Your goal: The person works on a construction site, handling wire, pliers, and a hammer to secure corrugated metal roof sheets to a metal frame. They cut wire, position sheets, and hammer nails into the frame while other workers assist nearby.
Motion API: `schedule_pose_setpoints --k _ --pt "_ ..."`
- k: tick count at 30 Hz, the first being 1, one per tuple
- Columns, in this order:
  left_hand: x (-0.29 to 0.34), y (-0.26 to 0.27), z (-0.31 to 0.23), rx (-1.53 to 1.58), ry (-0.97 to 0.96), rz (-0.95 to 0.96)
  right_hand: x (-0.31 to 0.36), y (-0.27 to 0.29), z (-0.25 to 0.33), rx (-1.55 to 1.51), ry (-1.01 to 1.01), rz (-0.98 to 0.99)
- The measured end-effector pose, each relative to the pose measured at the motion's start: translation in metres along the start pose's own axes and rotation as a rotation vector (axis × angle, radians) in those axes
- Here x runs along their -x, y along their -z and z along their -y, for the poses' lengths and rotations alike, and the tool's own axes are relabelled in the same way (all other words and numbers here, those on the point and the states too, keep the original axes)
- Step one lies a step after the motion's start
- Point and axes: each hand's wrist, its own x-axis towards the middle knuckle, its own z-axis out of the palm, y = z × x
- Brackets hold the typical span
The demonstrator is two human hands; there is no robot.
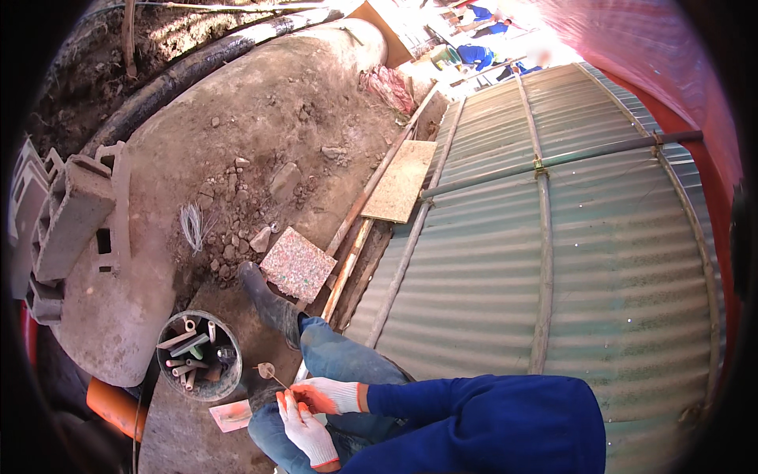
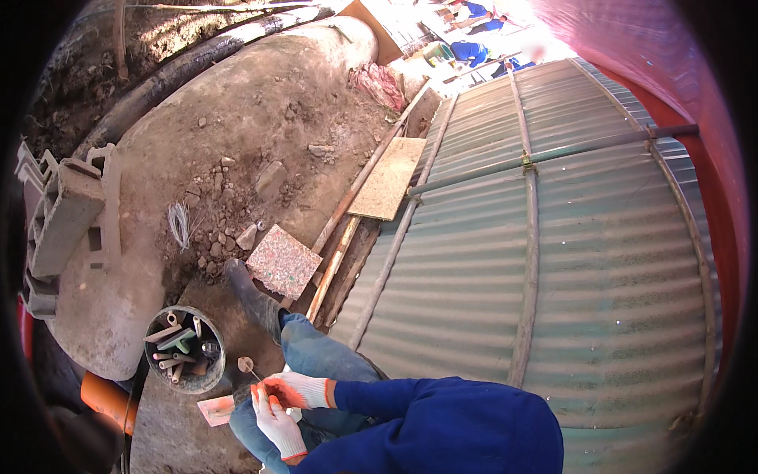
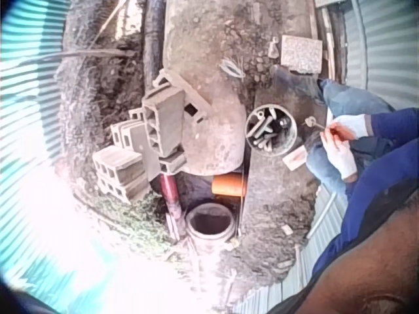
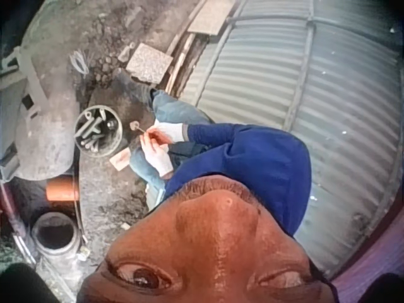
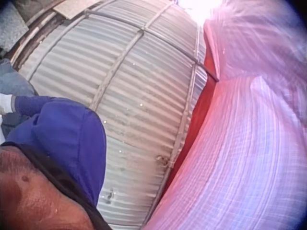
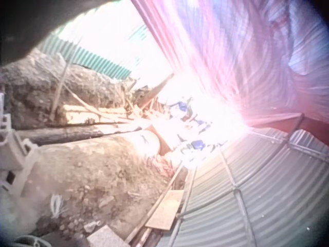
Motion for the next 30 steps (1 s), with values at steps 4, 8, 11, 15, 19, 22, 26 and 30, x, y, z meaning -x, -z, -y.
schedule_pose_setpoints --k 4,8,11,15,19,22,26,30 --pt "0.001 0.005 0.000 -0.147 -0.031 -0.076 -0.029 -0.016 -0.005 0.186 -0.051 -0.203" --pt "-0.004 0.010 0.004 -0.261 -0.082 -0.126 -0.039 -0.033 -0.010 0.425 -0.105 -0.430" --pt "-0.011 0.010 0.003 -0.244 -0.111 -0.156 -0.034 -0.041 -0.009 0.490 0.005 -0.447" --pt "-0.018 0.009 0.000 -0.203 -0.102 -0.159 -0.026 -0.042 -0.003 0.640 0.013 -0.481" --pt "-0.024 0.010 -0.003 -0.257 -0.085 -0.157 -0.028 -0.032 0.001 0.454 -0.116 -0.352" --pt "-0.025 0.010 -0.007 -0.291 -0.087 -0.098 -0.024 -0.019 0.002 0.535 -0.223 -0.344" --pt "-0.022 0.007 -0.014 -0.285 -0.076 -0.061 0.000 -0.011 0.007 0.306 -0.216 -0.173" --pt "-0.023 0.002 -0.023 -0.209 0.004 -0.103 0.039 -0.025 0.017 1.157 0.217 -0.322"
